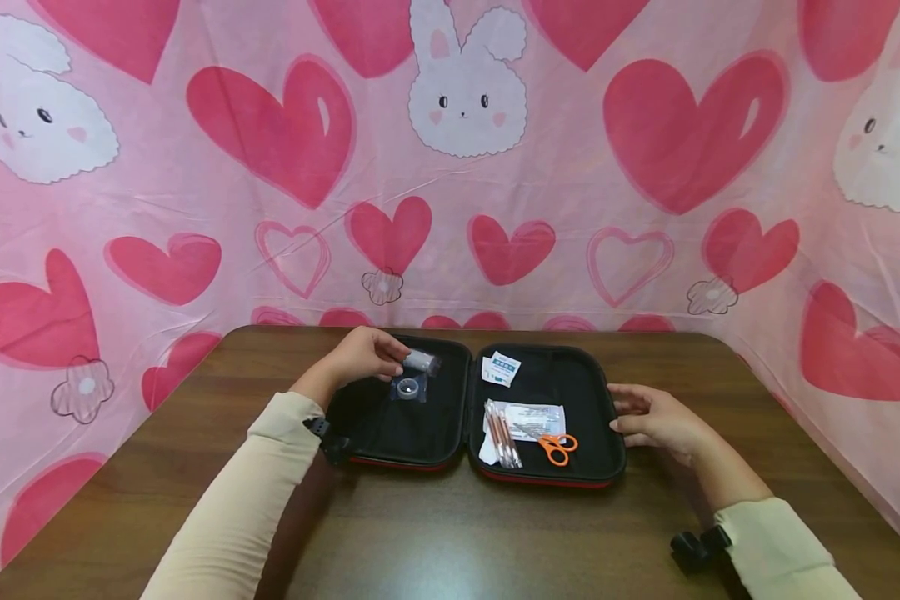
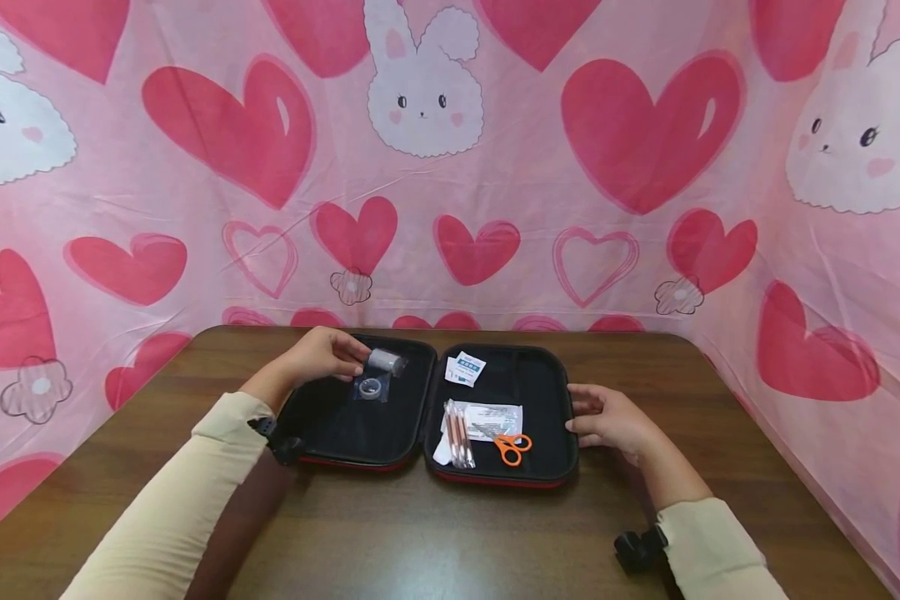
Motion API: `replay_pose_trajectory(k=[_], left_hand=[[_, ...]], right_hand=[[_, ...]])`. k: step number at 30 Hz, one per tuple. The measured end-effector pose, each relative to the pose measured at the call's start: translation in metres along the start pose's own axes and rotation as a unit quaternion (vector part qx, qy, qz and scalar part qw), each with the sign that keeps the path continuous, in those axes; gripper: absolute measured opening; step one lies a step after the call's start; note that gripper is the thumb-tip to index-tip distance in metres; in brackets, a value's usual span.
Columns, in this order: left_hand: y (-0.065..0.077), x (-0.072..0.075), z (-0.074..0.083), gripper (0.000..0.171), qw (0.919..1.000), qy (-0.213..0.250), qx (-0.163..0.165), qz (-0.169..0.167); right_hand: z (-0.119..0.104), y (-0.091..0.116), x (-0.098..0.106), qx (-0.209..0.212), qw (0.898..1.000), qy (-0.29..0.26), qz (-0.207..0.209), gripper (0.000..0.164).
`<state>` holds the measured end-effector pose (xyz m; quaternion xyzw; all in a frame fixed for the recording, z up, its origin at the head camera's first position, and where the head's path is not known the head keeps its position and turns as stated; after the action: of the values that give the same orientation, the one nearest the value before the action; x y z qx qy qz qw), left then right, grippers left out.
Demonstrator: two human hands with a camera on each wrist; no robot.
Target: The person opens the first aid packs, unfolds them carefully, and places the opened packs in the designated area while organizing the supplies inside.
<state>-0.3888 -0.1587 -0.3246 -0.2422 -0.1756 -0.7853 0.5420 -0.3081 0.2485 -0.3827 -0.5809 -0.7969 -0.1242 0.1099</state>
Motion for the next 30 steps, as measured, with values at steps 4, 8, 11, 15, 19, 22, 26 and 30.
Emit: replay_pose_trajectory(k=[4, 8, 11, 15, 19, 22, 26, 30], left_hand=[[-0.002, -0.006, 0.007, 0.031, 0.9998, -0.013, -0.016, -0.008], [-0.002, -0.014, 0.014, 0.031, 0.9991, -0.027, -0.028, -0.020], [-0.002, -0.020, 0.019, 0.032, 0.9984, -0.036, -0.031, -0.031], [-0.002, -0.028, 0.024, 0.033, 0.9973, -0.047, -0.031, -0.047], [-0.003, -0.035, 0.030, 0.032, 0.9956, -0.060, -0.041, -0.059], [-0.004, -0.041, 0.035, 0.032, 0.9939, -0.068, -0.054, -0.068], [-0.005, -0.048, 0.042, 0.033, 0.9928, -0.065, -0.059, -0.082], [-0.006, -0.056, 0.049, 0.034, 0.9917, -0.064, -0.056, -0.097]], right_hand=[[0.000, 0.000, -0.001, 0.001, 1.000, 0.000, -0.003, 0.074], [-0.001, 0.000, -0.002, 0.002, 1.000, 0.001, -0.002, 0.074], [0.000, -0.001, -0.002, 0.000, 1.000, 0.002, 0.002, 0.073], [0.001, -0.002, -0.001, -0.002, 1.000, 0.002, 0.005, 0.073], [0.001, -0.002, -0.001, -0.002, 1.000, 0.001, 0.006, 0.073], [0.000, -0.001, -0.001, 0.002, 1.000, 0.002, 0.005, 0.073], [0.000, 0.000, -0.001, 0.006, 1.000, 0.002, 0.004, 0.073], [0.000, 0.000, 0.000, 0.005, 1.000, 0.000, 0.007, 0.072]])
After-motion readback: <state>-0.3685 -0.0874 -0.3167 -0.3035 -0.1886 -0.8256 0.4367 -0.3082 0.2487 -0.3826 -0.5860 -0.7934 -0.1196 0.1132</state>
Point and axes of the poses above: each hand's wrist, its own y-axis away from the middle knuckle, its own x-axis out of the back of the hand, z = x × y, the point moved 8 cm from there along -y, towards the middle knuckle, and after that the axes turned 6 degrees about x, right-handed, at the moved point
